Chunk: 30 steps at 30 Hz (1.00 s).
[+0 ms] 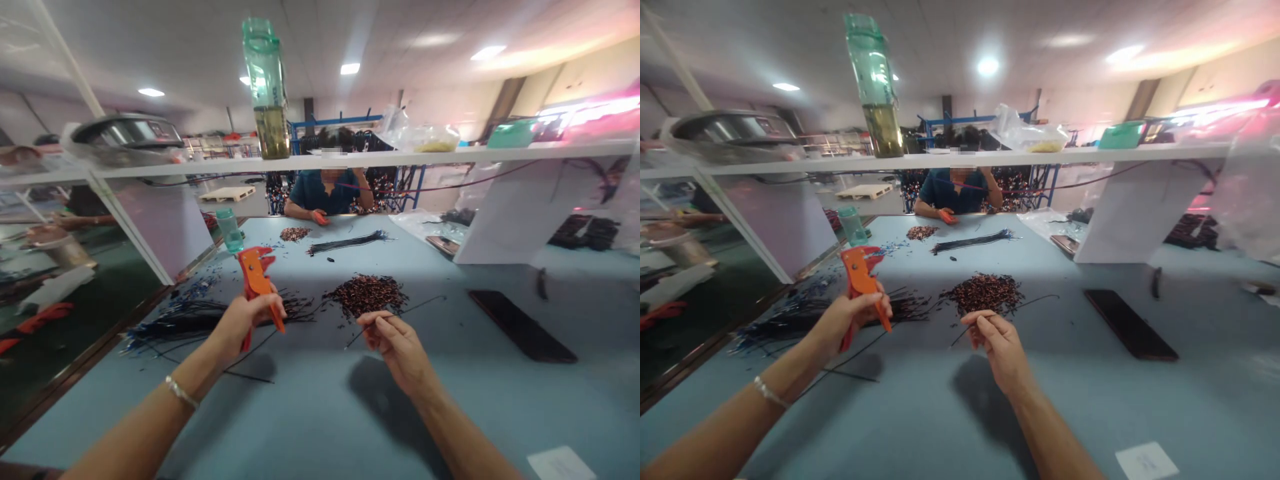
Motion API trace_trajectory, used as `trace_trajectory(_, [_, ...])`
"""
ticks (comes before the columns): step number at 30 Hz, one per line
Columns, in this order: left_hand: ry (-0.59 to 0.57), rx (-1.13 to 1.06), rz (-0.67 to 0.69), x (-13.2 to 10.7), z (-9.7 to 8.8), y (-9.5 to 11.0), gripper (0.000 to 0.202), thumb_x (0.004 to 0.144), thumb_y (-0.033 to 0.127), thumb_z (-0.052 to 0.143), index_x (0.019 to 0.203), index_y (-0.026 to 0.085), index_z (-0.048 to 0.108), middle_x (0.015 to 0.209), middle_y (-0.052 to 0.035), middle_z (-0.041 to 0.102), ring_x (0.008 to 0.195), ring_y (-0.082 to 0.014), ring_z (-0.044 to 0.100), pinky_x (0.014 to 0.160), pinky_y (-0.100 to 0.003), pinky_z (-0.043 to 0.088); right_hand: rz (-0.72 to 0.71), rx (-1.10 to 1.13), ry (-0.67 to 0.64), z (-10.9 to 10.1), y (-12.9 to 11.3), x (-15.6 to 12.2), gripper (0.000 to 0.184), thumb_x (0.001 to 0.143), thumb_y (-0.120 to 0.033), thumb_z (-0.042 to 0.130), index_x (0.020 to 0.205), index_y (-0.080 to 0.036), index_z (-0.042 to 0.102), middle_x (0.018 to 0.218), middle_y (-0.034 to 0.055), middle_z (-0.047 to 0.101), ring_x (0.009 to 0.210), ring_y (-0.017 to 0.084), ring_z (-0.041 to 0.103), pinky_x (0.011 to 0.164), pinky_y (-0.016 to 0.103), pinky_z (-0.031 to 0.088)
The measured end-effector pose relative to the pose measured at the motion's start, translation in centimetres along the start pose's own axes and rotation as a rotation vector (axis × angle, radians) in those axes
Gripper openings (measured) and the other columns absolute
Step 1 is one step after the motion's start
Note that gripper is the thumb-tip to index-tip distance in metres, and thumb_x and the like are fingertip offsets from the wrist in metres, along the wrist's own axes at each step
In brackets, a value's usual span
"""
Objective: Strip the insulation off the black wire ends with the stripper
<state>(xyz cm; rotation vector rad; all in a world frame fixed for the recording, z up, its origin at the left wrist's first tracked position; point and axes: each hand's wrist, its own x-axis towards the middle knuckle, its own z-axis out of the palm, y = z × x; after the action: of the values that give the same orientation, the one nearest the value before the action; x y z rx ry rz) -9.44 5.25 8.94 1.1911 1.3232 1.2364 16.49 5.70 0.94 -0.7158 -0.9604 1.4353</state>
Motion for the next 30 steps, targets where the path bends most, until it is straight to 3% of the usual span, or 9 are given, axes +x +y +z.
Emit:
trace_trajectory(2, [-0.166, -0.202, -0.067, -1.9, 2.4, -1.0, 0.027, 0.071, 0.031, 0.068, 0.091, 0.018, 0.054, 0.072, -0.0002, 0.063, 0.068, -0.0197, 0.064, 0.068, -0.035, 0.053, -0.058, -0.021, 0.026, 0.0, 0.0, 0.0, 0.026, 0.070, -0.043, 0.079, 0.075, -0.017, 0.074, 0.084, 0.0043, 0.066, 0.059, 0.011, 0.049, 0.052, 0.024, 0.039])
trace_trajectory(5, [-0.309, -0.320, -0.187, -3.3, 6.3, -3.2, 0.026, 0.068, 0.028, 0.070, 0.086, 0.017, 0.055, 0.068, -0.0008, 0.063, 0.064, -0.0184, 0.064, 0.065, -0.032, 0.052, -0.098, -0.046, 0.086, -0.1, -0.2, 0.0, 0.027, 0.072, -0.044, 0.077, 0.078, -0.018, 0.074, 0.067, 0.0007, 0.061, 0.053, 0.010, 0.046, 0.049, 0.023, 0.035])
trace_trajectory(9, [-0.371, -0.395, -0.308, -2.9, 9.4, -5.9, 0.028, 0.064, 0.028, 0.072, 0.083, 0.016, 0.055, 0.065, 0.0000, 0.061, 0.059, -0.0177, 0.063, 0.061, -0.031, 0.051, -0.095, -0.043, 0.175, -0.2, -0.4, 0.3, 0.030, 0.070, -0.047, 0.078, 0.076, -0.018, 0.071, 0.061, -0.0003, 0.062, 0.051, 0.010, 0.046, 0.047, 0.022, 0.035])
trace_trajectory(13, [-0.412, -0.494, -0.329, -2.6, 9.3, -7.4, 0.032, 0.064, 0.030, 0.074, 0.086, 0.016, 0.055, 0.066, -0.0005, 0.062, 0.061, -0.0181, 0.064, 0.062, -0.031, 0.050, -0.002, 0.044, 0.209, -0.4, 0.1, 0.8, 0.033, 0.064, -0.046, 0.082, 0.076, -0.017, 0.070, 0.062, 0.0006, 0.064, 0.049, 0.009, 0.047, 0.046, 0.020, 0.034])
trace_trajectory(20, [-0.447, -0.584, -0.333, -2.7, 8.5, -8.0, 0.030, 0.066, 0.027, 0.074, 0.088, 0.016, 0.056, 0.068, -0.0013, 0.064, 0.064, -0.0188, 0.065, 0.069, -0.033, 0.050, 0.131, 0.121, 0.177, -0.3, 0.8, 0.6, 0.032, 0.059, -0.042, 0.087, 0.072, -0.017, 0.072, 0.059, -0.0009, 0.060, 0.047, 0.008, 0.046, 0.043, 0.019, 0.035])
trace_trajectory(30, [-0.426, -0.592, -0.298, -2.8, 8.6, -8.7, 0.034, 0.071, 0.031, 0.076, 0.094, 0.014, 0.057, 0.069, -0.0024, 0.065, 0.065, -0.0194, 0.066, 0.068, -0.033, 0.051, 0.134, 0.031, 0.095, -0.1, 1.3, 0.0, 0.032, 0.063, -0.043, 0.085, 0.074, -0.015, 0.074, 0.061, -0.0003, 0.060, 0.047, 0.006, 0.044, 0.043, 0.018, 0.032])
